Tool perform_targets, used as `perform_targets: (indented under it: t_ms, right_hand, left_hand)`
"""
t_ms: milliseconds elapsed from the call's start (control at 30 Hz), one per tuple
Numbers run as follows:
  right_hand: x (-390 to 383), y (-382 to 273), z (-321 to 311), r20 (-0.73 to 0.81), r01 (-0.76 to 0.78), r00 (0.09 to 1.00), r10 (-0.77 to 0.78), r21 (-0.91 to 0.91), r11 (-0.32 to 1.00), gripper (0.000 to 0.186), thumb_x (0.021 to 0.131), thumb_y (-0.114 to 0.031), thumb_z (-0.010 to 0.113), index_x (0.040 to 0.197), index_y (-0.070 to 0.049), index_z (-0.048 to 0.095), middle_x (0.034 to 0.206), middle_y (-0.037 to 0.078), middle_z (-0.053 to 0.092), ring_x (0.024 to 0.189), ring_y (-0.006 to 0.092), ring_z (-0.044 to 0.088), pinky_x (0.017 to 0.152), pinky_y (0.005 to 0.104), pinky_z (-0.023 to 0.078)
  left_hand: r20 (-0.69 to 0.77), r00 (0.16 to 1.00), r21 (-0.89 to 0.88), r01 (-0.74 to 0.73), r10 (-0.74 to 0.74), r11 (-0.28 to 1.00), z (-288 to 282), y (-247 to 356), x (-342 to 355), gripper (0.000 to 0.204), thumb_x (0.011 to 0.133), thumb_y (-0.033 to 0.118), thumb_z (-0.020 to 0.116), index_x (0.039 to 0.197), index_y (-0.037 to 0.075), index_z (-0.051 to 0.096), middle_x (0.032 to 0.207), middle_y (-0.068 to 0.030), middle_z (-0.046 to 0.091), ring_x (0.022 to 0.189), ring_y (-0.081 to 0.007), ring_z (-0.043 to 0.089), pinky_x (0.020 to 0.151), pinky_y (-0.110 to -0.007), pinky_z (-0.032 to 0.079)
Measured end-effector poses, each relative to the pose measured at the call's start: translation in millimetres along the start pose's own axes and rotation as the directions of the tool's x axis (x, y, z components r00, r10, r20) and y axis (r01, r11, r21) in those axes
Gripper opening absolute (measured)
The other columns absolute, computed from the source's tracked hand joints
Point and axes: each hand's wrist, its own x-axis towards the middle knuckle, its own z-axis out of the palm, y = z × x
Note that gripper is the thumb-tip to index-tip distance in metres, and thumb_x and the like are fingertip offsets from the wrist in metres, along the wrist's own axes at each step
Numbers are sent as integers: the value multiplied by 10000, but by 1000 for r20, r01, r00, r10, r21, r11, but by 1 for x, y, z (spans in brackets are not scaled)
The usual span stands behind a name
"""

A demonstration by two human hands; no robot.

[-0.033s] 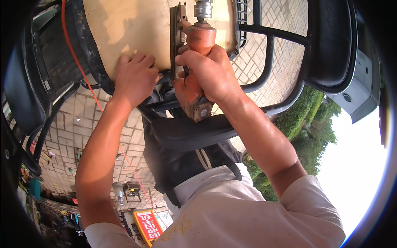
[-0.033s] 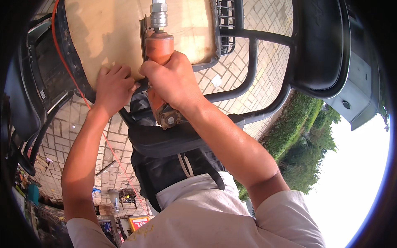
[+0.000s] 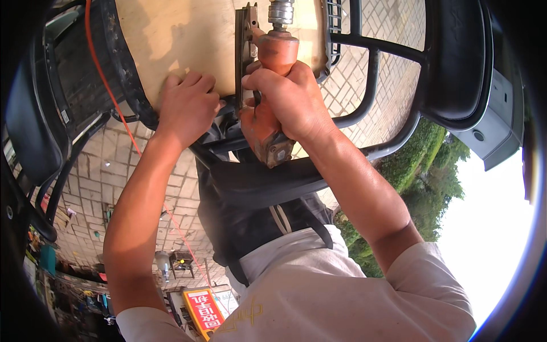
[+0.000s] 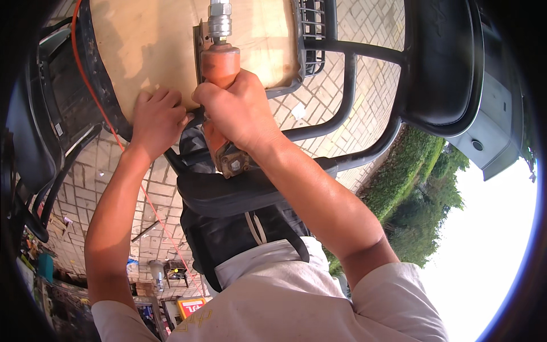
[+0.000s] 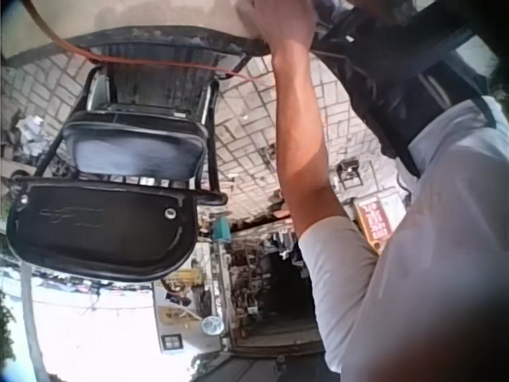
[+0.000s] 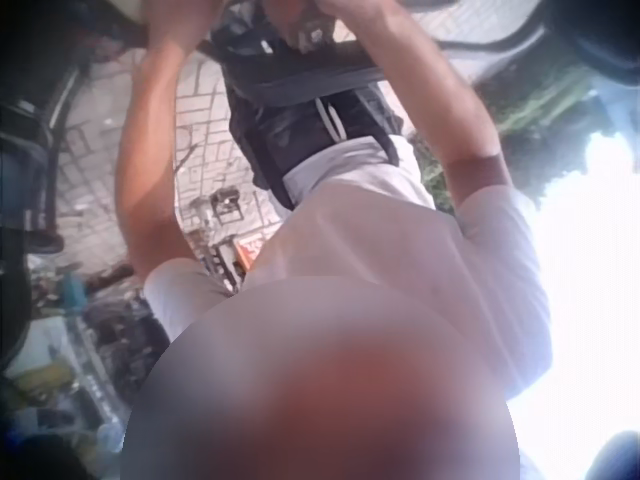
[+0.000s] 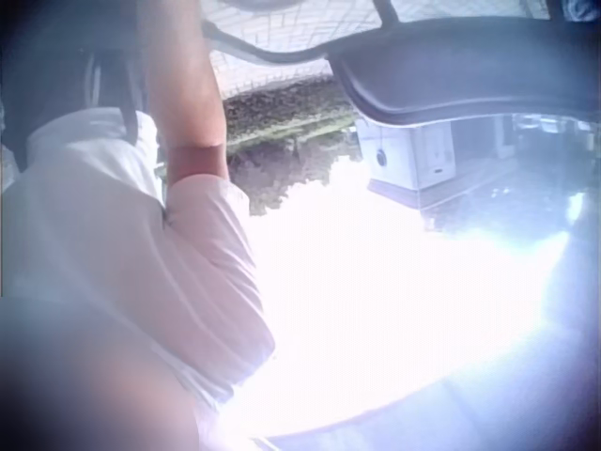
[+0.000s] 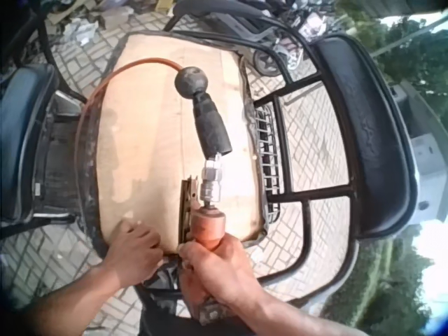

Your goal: The person uses a pneumatic staple gun to attach black fabric to the underside of a scooter seat. They repeatedly pull the fabric taut and drive staples along the perimeter of the wooden base, working around the edges and corners to secure the upholstery.

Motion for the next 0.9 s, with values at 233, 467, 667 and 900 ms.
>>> perform_targets:
  t_ms: [233,467,667,900]
  right_hand:
    - [4,-6,4,7,-10,1000,10,-82,997,171,818,-138,587,824,31,614,674,78,611,543,158,598,512,322,490]
    - [6,0,12,-60,33,997,-39,-96,995,221,830,-172,650,835,49,666,666,93,648,601,164,619,578,309,495]
    - [10,-2,13,-81,14,996,-25,-135,991,214,822,-166,653,858,43,677,665,93,647,591,163,605,576,313,491]
    - [-22,-18,-45,2,-15,1000,15,-35,999,314,867,-117,631,1126,60,641,895,109,672,751,176,670,631,302,545]
  left_hand:
    - [12,1000,23,4,-4,1000,-2,-1,1,161,846,262,730,754,130,739,940,27,594,1032,-183,556,839,-430,377]
    - [-6,1000,16,-2,2,1000,0,-2,0,152,840,260,732,750,138,734,932,33,588,1025,-166,556,835,-423,377]
    - [5,1000,40,-4,4,999,4,0,0,146,830,275,736,756,150,733,928,42,593,1021,-161,564,833,-417,388]
    - [-60,996,40,-61,64,997,-8,-7,-8,238,791,317,767,771,88,703,961,-11,580,1008,-219,562,872,-404,412]
